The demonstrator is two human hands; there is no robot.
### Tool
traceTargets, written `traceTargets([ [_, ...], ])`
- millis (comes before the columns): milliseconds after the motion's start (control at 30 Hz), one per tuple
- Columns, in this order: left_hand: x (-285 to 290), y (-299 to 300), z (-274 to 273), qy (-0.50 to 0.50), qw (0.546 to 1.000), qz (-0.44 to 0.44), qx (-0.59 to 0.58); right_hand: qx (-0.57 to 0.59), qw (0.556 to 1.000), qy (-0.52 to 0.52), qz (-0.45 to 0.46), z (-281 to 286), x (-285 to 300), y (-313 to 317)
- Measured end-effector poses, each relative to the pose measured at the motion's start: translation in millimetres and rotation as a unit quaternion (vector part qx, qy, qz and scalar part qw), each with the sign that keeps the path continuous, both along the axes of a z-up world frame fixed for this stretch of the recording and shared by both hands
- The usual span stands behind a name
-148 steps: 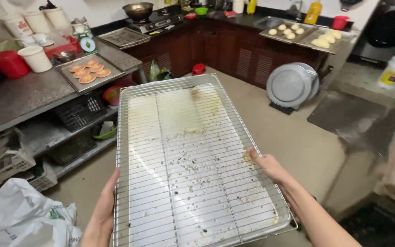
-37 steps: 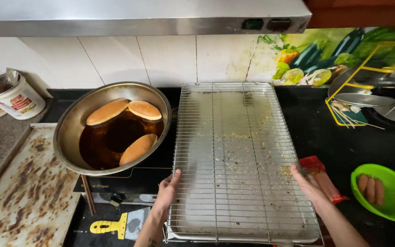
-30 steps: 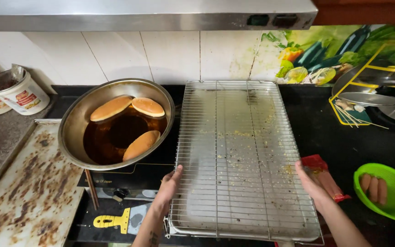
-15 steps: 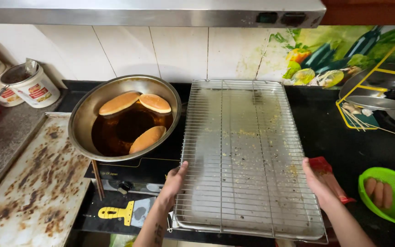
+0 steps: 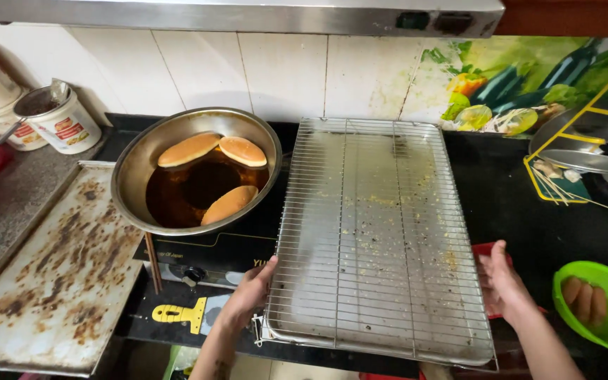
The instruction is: Preparing sausages, removing baked rolls from an industrial oven, and deep-frying bread rolls in a pan.
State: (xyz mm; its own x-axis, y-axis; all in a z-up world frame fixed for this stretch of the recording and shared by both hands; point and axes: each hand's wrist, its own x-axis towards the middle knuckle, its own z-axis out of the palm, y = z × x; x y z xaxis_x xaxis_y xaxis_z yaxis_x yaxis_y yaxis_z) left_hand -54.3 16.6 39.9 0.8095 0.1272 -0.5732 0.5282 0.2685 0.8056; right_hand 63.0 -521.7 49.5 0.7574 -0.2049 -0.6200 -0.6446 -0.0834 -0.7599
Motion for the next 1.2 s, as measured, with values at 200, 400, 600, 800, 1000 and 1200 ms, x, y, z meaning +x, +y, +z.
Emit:
traceTargets([
  [200, -32, 11, -9, 0.017, 0.999, 0.01, 0.049, -0.021, 0.987, -0.158, -0.001, -22, 14, -24],
  [400, -61, -12, 18, 0.035, 0.993, -0.038, 0.102, -0.081, 0.956, -0.283, 0.005, -17, 18, -10],
  [600, -69, -25, 4, 0.014, 0.996, 0.015, 0.091, -0.054, 0.977, -0.204, 0.003, -22, 17, 3],
  [800, -67, -24, 1, 0.004, 0.996, 0.018, 0.086, -0.075, 0.976, -0.203, 0.022, 6, 9, 19],
  [1000, -66, -3, -4, 0.01, 0.997, 0.0, 0.082, -0.201, 0.915, -0.349, -0.025, -37, 29, 2],
  [1200, -93, 76, 11, -0.015, 0.996, -0.022, 0.091, -0.148, 0.965, -0.207, -0.054, 27, 22, 56],
])
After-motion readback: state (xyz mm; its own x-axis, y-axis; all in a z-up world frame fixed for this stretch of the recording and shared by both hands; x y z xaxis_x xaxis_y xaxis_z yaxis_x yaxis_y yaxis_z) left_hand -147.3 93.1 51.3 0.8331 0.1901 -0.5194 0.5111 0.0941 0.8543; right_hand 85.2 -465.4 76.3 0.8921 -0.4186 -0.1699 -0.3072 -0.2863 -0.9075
